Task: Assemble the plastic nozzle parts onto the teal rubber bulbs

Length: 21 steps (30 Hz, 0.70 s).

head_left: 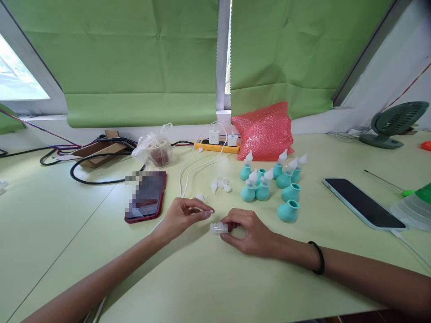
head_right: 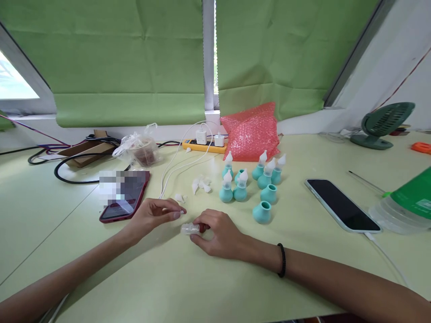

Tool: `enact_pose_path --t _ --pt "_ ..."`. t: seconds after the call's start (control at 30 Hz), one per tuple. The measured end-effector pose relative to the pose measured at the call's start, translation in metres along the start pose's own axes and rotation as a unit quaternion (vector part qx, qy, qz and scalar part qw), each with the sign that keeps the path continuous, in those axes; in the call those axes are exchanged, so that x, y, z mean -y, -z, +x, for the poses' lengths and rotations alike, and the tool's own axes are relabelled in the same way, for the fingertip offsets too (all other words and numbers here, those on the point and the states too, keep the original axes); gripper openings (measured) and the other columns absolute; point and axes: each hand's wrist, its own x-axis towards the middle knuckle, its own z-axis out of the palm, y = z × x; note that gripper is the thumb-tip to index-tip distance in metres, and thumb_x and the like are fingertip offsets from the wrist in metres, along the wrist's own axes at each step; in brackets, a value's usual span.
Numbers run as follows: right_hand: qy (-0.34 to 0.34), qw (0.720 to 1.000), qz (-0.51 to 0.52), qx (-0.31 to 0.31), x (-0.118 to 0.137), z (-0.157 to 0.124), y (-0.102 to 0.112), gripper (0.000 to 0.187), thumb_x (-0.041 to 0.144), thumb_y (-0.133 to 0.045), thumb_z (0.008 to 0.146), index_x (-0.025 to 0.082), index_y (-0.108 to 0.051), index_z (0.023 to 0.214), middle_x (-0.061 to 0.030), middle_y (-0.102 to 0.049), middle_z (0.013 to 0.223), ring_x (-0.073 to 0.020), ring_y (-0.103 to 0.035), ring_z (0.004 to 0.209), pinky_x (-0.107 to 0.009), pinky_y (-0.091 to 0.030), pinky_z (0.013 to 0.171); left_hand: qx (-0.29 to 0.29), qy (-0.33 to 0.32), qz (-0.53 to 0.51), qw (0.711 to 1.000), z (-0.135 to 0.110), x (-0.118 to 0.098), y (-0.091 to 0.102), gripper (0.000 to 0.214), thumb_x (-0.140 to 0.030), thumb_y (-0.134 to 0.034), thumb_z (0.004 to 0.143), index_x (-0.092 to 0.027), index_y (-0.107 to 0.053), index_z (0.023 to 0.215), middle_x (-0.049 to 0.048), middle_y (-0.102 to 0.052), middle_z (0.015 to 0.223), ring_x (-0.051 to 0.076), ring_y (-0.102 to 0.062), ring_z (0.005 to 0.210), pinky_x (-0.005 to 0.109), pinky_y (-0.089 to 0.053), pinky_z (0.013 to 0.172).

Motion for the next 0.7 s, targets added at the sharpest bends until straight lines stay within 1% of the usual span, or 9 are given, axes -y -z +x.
enact_pose_path --t 0.03,0.1,0.17,0.23,0.3,0.47,0.57,0.7 --pt "0.002 1.000 0.003 0.001 0.000 0.000 0.000 0.008 0.018 -0.056 0.069 0.015 -0.056 0.076 -0.0026 -0.056 0.065 -0.0118 -0.051 0.059 -0.023 -0.042 0.056 0.017 0.031 -0.048 0.998 -0.001 -0.002 -0.002 0.017 -0.028 -0.063 0.070 -0.014 -0.067 0.078 0.0077 -0.068 0.083 0.019 -0.061 0.079 0.030 -0.048 0.072" --pt "0.004 1.000 0.008 0.006 0.000 0.000 0.001 0.008 0.019 -0.055 0.070 0.015 -0.056 0.077 -0.0027 -0.056 0.065 -0.0117 -0.051 0.059 -0.023 -0.042 0.056 0.031 0.076 -0.104 0.991 -0.003 -0.005 -0.006 0.016 -0.027 -0.065 0.068 -0.014 -0.068 0.077 0.0070 -0.070 0.081 0.018 -0.062 0.078 0.030 -0.048 0.072" --pt "0.003 1.000 0.014 0.015 0.001 0.000 0.002 0.010 0.020 -0.055 0.072 0.015 -0.057 0.079 -0.0028 -0.056 0.065 -0.0115 -0.050 0.059 -0.023 -0.042 0.056 0.037 0.100 -0.127 0.986 -0.004 -0.004 -0.008 0.016 -0.027 -0.065 0.068 -0.014 -0.069 0.076 0.0063 -0.070 0.080 0.018 -0.063 0.076 0.029 -0.047 0.073" --pt "0.000 1.000 0.019 0.022 0.002 0.000 0.003 0.012 0.021 -0.054 0.073 0.014 -0.058 0.081 -0.0031 -0.056 0.065 -0.0113 -0.050 0.059 -0.023 -0.042 0.056 0.045 0.109 -0.137 0.984 -0.005 -0.003 -0.009 0.016 -0.027 -0.065 0.068 -0.014 -0.069 0.076 0.0060 -0.071 0.079 0.017 -0.063 0.077 0.029 -0.047 0.074" --pt "-0.002 0.999 0.021 0.030 0.002 0.000 0.003 0.013 0.023 -0.053 0.075 0.013 -0.058 0.081 -0.0033 -0.056 0.065 -0.0112 -0.050 0.059 -0.023 -0.041 0.056 0.048 0.109 -0.138 0.983 -0.005 -0.002 -0.009 0.015 -0.027 -0.065 0.068 -0.014 -0.069 0.076 0.0055 -0.071 0.078 0.017 -0.063 0.075 0.028 -0.047 0.072" --pt "0.010 0.999 0.017 0.046 0.001 0.000 0.003 0.014 0.025 -0.052 0.076 0.013 -0.058 0.080 -0.0030 -0.056 0.065 -0.0108 -0.050 0.058 -0.022 -0.041 0.056 0.034 0.096 -0.115 0.988 -0.006 -0.002 -0.011 0.013 -0.025 -0.066 0.067 -0.014 -0.068 0.074 0.0044 -0.069 0.073 0.015 -0.061 0.069 0.026 -0.047 0.065" --pt "0.012 0.999 0.018 0.044 0.000 0.000 0.001 0.014 0.025 -0.054 0.075 0.014 -0.057 0.082 -0.0029 -0.057 0.066 -0.0108 -0.051 0.058 -0.022 -0.042 0.056 0.034 0.072 -0.112 0.991 -0.007 -0.003 -0.012 0.011 -0.023 -0.066 0.066 -0.014 -0.068 0.072 0.0046 -0.068 0.074 0.016 -0.061 0.069 0.026 -0.047 0.063" --pt "0.008 0.999 0.020 0.040 -0.001 -0.001 0.000 0.014 0.025 -0.055 0.074 0.014 -0.058 0.083 -0.0032 -0.058 0.066 -0.0109 -0.051 0.058 -0.022 -0.043 0.056 0.025 0.024 -0.110 0.993 -0.008 -0.005 -0.015 0.005 -0.018 -0.066 0.064 -0.015 -0.068 0.068 0.0054 -0.067 0.077 0.016 -0.060 0.071 0.028 -0.048 0.065"
